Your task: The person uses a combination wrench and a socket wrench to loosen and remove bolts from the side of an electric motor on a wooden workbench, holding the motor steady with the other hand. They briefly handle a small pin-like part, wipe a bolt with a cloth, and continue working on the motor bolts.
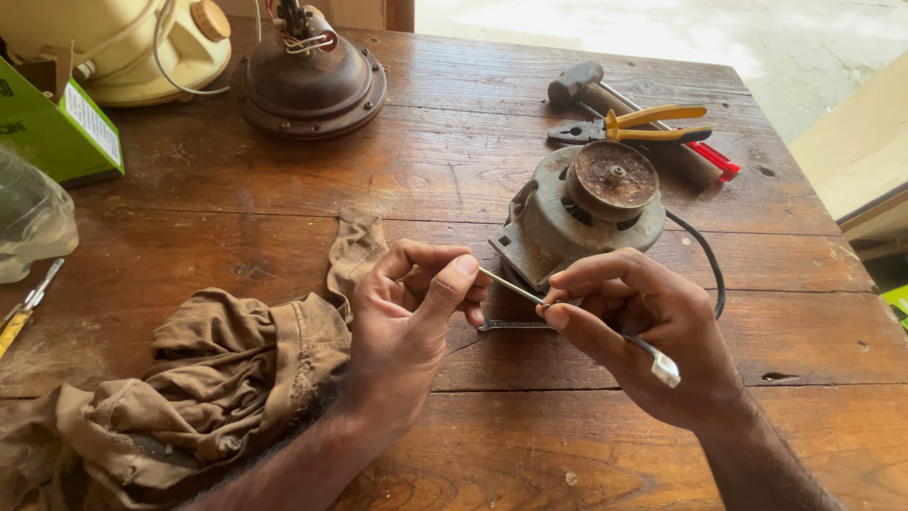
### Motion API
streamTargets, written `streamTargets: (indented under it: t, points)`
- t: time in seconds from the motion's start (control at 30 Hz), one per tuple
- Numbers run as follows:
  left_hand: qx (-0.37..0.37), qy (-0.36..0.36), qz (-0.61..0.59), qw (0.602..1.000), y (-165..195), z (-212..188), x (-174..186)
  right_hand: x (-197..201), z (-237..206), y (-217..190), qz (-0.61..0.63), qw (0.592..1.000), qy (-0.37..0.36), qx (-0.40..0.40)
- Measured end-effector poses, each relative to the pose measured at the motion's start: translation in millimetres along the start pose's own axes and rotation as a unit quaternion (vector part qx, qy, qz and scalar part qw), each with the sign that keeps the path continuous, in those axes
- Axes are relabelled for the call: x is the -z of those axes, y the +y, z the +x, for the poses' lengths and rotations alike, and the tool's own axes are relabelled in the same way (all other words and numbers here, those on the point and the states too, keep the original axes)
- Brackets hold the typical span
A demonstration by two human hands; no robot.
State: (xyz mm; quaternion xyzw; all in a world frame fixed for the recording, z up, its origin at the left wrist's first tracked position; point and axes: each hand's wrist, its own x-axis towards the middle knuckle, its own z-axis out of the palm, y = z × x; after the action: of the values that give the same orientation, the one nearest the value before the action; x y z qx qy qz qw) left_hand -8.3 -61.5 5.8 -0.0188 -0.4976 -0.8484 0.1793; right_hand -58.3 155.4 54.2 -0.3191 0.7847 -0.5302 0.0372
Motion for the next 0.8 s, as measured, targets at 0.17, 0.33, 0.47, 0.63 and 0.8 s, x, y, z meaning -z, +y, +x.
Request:
streamTargets:
  t: [0.17,0.33,0.47,0.63,0.8]
  points:
    - [0.014,0.002,-0.001,1.000,0.5,-0.4,-0.2,1.2,-0.1,1.3,-0.011,1.000,-0.004,0.002]
    - [0.004,-0.008,-0.007,1.000,2.0,-2.0,-1.3,0.9,-0.2,2.4,0.015,1.000,-0.010,0.002]
    - [-0.001,-0.004,-0.005,1.000,2.6,-2.9,-3.0,-0.8,-1.2,1.7,-0.005,1.000,-0.005,-0.007]
    - [0.033,0.011,-0.015,0.999,2.0,-1.6,-3.3,-2.0,-0.9,-1.9,-0.024,1.000,0.009,-0.003]
    - [0.099,0.017,-0.055,0.993,-1.1,1.3,0.5,-6.4,-0.1,-8.0,-0.116,0.989,0.040,0.085]
